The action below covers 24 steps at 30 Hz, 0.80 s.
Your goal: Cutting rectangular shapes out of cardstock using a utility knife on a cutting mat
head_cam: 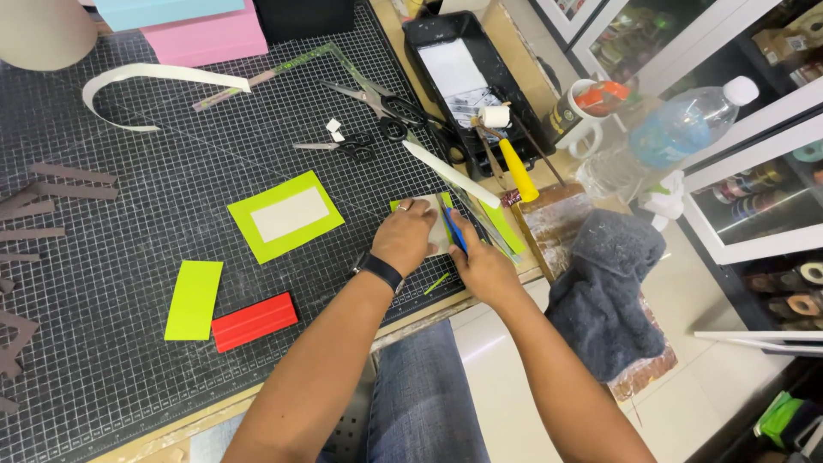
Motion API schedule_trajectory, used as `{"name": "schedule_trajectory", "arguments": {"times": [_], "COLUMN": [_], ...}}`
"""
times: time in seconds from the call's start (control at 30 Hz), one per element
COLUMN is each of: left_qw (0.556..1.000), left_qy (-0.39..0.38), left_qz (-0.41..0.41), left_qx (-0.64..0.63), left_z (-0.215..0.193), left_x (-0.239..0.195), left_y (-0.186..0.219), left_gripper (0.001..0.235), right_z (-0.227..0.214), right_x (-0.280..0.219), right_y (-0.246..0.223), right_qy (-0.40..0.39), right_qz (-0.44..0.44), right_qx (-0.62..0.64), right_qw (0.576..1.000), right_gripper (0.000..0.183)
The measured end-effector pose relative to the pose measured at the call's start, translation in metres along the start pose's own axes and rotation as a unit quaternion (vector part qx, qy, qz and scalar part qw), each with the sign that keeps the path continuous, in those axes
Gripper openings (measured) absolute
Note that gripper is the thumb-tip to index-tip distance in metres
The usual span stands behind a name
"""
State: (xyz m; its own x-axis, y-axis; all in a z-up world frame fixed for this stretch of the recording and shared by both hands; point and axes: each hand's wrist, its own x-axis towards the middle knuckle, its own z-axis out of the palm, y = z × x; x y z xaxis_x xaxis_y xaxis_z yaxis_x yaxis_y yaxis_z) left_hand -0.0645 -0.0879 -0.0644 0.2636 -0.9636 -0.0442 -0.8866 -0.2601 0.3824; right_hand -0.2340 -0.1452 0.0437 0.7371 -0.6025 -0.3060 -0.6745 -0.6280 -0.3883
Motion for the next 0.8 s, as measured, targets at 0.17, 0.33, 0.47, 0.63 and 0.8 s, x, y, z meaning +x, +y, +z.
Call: {"name": "schedule_trajectory", "arguments": {"times": [0.17, 0.33, 0.47, 0.63, 0.8], "left_qw": [1.0, 0.999, 1.0, 1.0, 1.0], "left_qy": [-0.005, -0.002, -0.005, -0.007, -0.012], "left_qz": [-0.009, -0.015, -0.018, -0.019, -0.025], "left_qx": [0.026, 0.029, 0.024, 0.019, 0.013], "left_z": [-0.006, -0.012, -0.015, -0.022, -0.021], "left_x": [-0.002, -0.005, -0.007, -0.011, -0.01], "left_y": [0.004, 0.006, 0.005, 0.009, 0.009], "left_gripper": [0.067, 0.065, 0.065, 0.065, 0.065], "right_z": [-0.003, -0.002, -0.002, -0.002, 0.0], "right_x": [-0.005, -0.016, -0.028, -0.044, -0.06], "right_y": [-0.001, -0.001, -0.001, -0.001, 0.001], "right_qy": [-0.016, -0.027, -0.036, -0.044, -0.051], "right_qz": [-0.004, -0.005, -0.001, 0.009, 0.023], "right_qx": [0.001, 0.004, -0.001, 0.004, 0.017], "right_qw": [1.0, 1.0, 0.999, 0.999, 0.998], "right_gripper": [0.057, 0.056, 0.054, 0.054, 0.053]}}
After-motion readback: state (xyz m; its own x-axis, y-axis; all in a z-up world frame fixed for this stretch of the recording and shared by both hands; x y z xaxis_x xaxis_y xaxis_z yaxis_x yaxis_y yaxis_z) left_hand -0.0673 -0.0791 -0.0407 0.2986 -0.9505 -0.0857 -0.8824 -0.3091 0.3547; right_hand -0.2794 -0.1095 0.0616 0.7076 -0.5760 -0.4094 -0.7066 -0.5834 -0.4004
